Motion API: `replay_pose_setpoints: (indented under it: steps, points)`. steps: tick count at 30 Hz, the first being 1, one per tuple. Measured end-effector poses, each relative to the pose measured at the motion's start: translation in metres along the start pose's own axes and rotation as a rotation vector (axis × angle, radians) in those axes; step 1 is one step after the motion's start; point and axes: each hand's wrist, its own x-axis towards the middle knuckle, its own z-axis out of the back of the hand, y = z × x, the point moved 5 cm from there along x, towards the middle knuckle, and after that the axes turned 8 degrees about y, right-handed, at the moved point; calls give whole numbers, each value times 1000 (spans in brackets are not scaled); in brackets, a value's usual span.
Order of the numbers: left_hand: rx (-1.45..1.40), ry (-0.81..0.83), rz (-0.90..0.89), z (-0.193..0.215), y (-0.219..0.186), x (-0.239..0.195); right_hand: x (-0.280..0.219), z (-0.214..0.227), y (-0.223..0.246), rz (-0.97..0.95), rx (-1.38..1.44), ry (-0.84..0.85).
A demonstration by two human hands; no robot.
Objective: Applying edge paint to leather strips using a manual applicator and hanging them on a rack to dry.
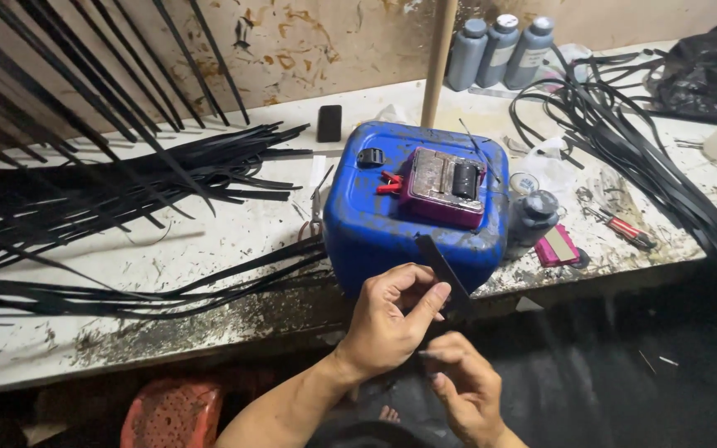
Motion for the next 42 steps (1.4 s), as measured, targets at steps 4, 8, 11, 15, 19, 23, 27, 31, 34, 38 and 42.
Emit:
replay_pose_setpoints:
  steps: [4, 8, 11, 15, 19, 23, 27, 31, 34, 38, 42]
  points:
    - [-51, -66, 114, 3, 5, -12, -27, -27, -63, -321, 921, -136]
    - [-165, -43, 113, 8, 1, -23, -20, -38, -58, -382, 1256, -223]
    - [-195, -55, 81, 15, 4, -30, -12, -37, -49, -338, 1301, -243]
    - [-262, -73, 44, 22, 18, -37, -7, -41, -44, -347, 1222, -247]
    - [-279, -76, 57, 32, 24, -45, -7, -46, -49, -410, 1178, -295]
    - [-277, -89, 69, 43, 26, -53, -6, -51, -49, -383, 1012, -383]
    - [-321, -76, 45, 57, 27, -61, 1, -65, -43, -327, 901, -399]
    - [-333, -23, 13, 74, 22, -66, -4, -80, -49, -333, 871, -422]
    - [-432, 10, 4, 87, 27, -72, -5, -92, -51, -319, 832, -427]
    - [-429, 43, 14, 107, 29, -78, -6, -108, -55, -293, 779, -452]
    - [-401, 1, 82, 127, 31, -89, -7, -127, -56, -306, 636, -511]
